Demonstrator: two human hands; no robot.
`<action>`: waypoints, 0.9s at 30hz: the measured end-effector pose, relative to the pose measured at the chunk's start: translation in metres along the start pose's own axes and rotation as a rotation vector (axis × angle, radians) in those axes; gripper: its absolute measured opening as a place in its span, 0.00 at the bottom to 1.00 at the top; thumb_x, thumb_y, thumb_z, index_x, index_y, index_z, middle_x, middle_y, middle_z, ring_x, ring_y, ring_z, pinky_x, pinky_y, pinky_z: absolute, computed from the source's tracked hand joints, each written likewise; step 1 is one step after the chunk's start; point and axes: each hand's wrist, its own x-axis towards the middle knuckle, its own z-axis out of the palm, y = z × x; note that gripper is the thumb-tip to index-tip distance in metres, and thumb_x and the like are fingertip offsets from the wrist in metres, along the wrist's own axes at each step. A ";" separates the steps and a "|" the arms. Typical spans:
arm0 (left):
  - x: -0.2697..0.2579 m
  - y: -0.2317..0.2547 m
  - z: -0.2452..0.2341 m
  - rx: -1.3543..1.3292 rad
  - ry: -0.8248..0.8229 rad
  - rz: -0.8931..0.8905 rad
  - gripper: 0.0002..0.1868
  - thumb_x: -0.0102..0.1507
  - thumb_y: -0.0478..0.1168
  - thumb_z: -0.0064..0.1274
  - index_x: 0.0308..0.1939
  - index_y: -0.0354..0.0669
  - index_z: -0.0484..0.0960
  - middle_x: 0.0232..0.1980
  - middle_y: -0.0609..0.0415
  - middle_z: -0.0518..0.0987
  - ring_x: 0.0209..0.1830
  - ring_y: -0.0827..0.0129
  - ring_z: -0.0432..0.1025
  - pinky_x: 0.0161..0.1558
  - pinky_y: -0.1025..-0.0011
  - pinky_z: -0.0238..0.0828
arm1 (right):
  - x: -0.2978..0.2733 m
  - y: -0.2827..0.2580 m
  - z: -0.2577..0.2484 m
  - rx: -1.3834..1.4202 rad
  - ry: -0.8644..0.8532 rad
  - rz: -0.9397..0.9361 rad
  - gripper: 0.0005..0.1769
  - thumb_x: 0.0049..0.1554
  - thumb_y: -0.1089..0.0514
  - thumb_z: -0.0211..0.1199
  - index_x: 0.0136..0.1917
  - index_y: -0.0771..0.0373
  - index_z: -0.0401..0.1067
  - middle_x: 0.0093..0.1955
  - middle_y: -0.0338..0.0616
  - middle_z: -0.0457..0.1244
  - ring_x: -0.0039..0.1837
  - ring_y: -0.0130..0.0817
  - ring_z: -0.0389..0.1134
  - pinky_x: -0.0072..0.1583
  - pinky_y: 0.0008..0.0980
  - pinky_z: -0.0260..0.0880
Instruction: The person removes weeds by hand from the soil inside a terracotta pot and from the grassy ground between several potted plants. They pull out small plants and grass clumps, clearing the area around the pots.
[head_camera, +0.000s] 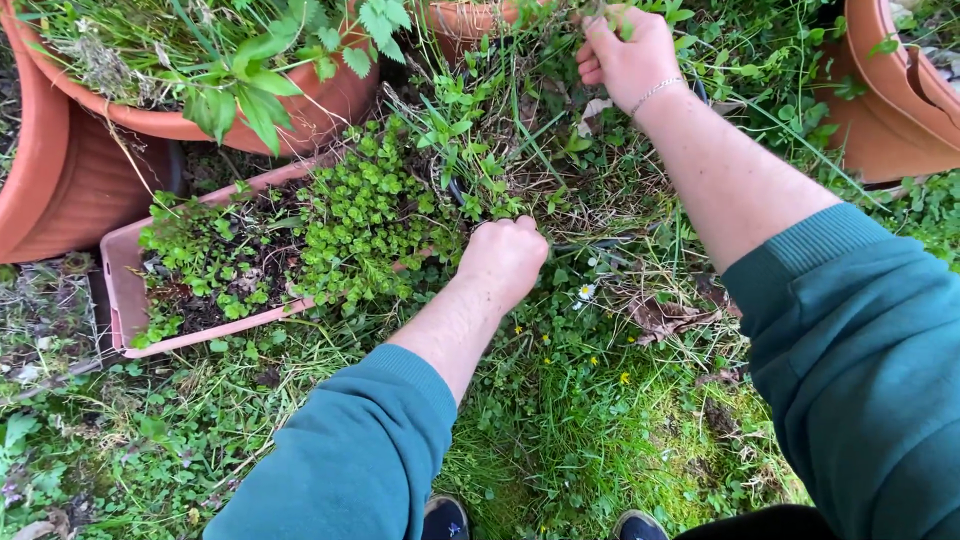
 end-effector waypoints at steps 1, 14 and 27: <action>-0.001 0.001 -0.001 -0.006 -0.009 -0.006 0.11 0.63 0.34 0.59 0.50 0.43 0.85 0.44 0.51 0.78 0.41 0.64 0.79 0.43 0.59 0.84 | 0.000 0.005 -0.002 -0.045 0.014 -0.025 0.08 0.70 0.58 0.51 0.58 0.58 0.69 0.42 0.34 0.69 0.36 0.16 0.69 0.39 0.12 0.75; -0.003 0.002 0.000 0.031 0.029 -0.018 0.09 0.65 0.35 0.58 0.49 0.45 0.86 0.42 0.52 0.79 0.36 0.67 0.80 0.39 0.63 0.85 | 0.005 -0.002 0.013 0.176 0.166 0.042 0.18 0.65 0.52 0.59 0.67 0.54 0.74 0.29 0.29 0.61 0.29 0.15 0.59 0.31 0.15 0.65; -0.003 0.001 -0.004 0.041 0.014 -0.035 0.10 0.65 0.38 0.59 0.50 0.50 0.85 0.44 0.55 0.78 0.38 0.68 0.80 0.43 0.61 0.84 | -0.027 -0.013 -0.036 -1.044 0.094 -0.155 0.13 0.72 0.58 0.48 0.53 0.59 0.74 0.35 0.40 0.64 0.28 0.29 0.56 0.27 0.31 0.56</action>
